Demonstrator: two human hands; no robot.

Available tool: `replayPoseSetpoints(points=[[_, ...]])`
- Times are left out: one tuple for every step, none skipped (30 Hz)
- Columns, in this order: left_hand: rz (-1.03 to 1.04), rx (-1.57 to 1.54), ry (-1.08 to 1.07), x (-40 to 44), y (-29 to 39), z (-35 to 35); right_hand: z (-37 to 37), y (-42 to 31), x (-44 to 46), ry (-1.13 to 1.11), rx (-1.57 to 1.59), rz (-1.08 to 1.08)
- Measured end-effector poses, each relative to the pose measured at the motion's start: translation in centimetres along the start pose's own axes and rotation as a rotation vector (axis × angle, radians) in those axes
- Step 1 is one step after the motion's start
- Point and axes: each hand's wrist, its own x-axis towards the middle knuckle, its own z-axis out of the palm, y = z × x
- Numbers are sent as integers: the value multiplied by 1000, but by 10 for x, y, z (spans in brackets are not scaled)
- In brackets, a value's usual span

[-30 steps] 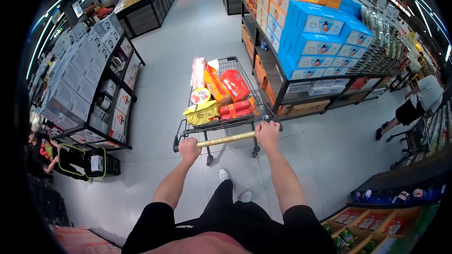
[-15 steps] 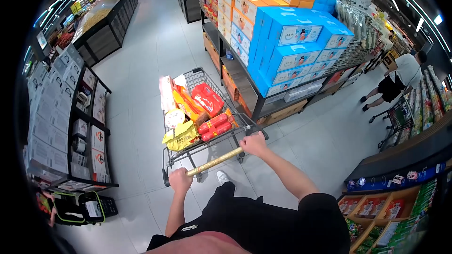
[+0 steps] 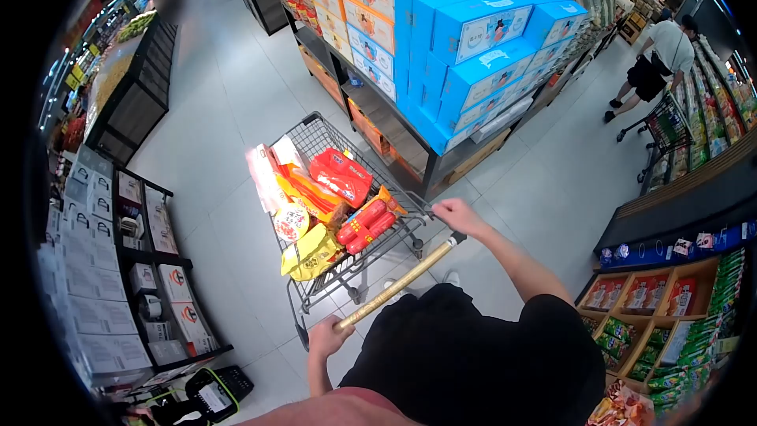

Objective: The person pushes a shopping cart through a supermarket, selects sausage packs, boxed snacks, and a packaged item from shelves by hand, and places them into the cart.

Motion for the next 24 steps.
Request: replayPoseSetpoints(points=[[12,-93,-61,3,-1,-3,-16,-9,9,131,-5,-69],[16,-151,-107,5,0,-6,-34,-18,17,261,29,-80],[18,-144,-100,10,3,-6,-57,-33,24,394,63,-91],[21,-219,-140,15,6,-4,-85,-33,35,434,86,-177],[23,-294,-180,22,11,-5,-113,-33,47,475,110,-262],[82,-253,-193,22,25,-17,-136,-44,58,558,105,-341],[75,-259,-186,22,42,-30,-160,-59,67,628,97,-420],[136,-225,-181,25,61,-48,-186,-70,75,614,172,-412],[196,-191,-175,29,84,-66,-211,-82,80,600,247,-403],[315,-284,-129,32,115,-86,-231,-97,80,642,275,-423],[436,-375,-81,38,151,-107,-250,-112,79,683,303,-443],[548,-450,-21,46,187,-124,-269,-124,84,698,291,-458],[663,-520,40,57,225,-135,-288,-134,90,713,280,-473],[670,-583,102,70,260,-138,-304,-142,99,716,285,-474],[682,-644,156,86,296,-140,-316,-149,103,706,295,-488],[752,-612,250,105,331,-141,-327,-155,108,678,352,-465],[821,-577,343,128,363,-144,-337,-158,116,648,408,-442],[894,-551,429,152,397,-144,-348,-157,124,623,395,-458],[966,-522,515,175,426,-145,-353,-154,127,598,387,-472],[996,-488,608,193,452,-145,-354,-147,124,582,412,-451],[1016,-454,720,206,476,-146,-355,-144,125,549,432,-441],[1021,-431,772,213,497,-148,-359,-138,125,531,421,-449],[1024,-405,824,218,516,-150,-364,-133,126,514,410,-457],[1005,-409,850,220,530,-151,-363,-132,121,487,404,-467]])
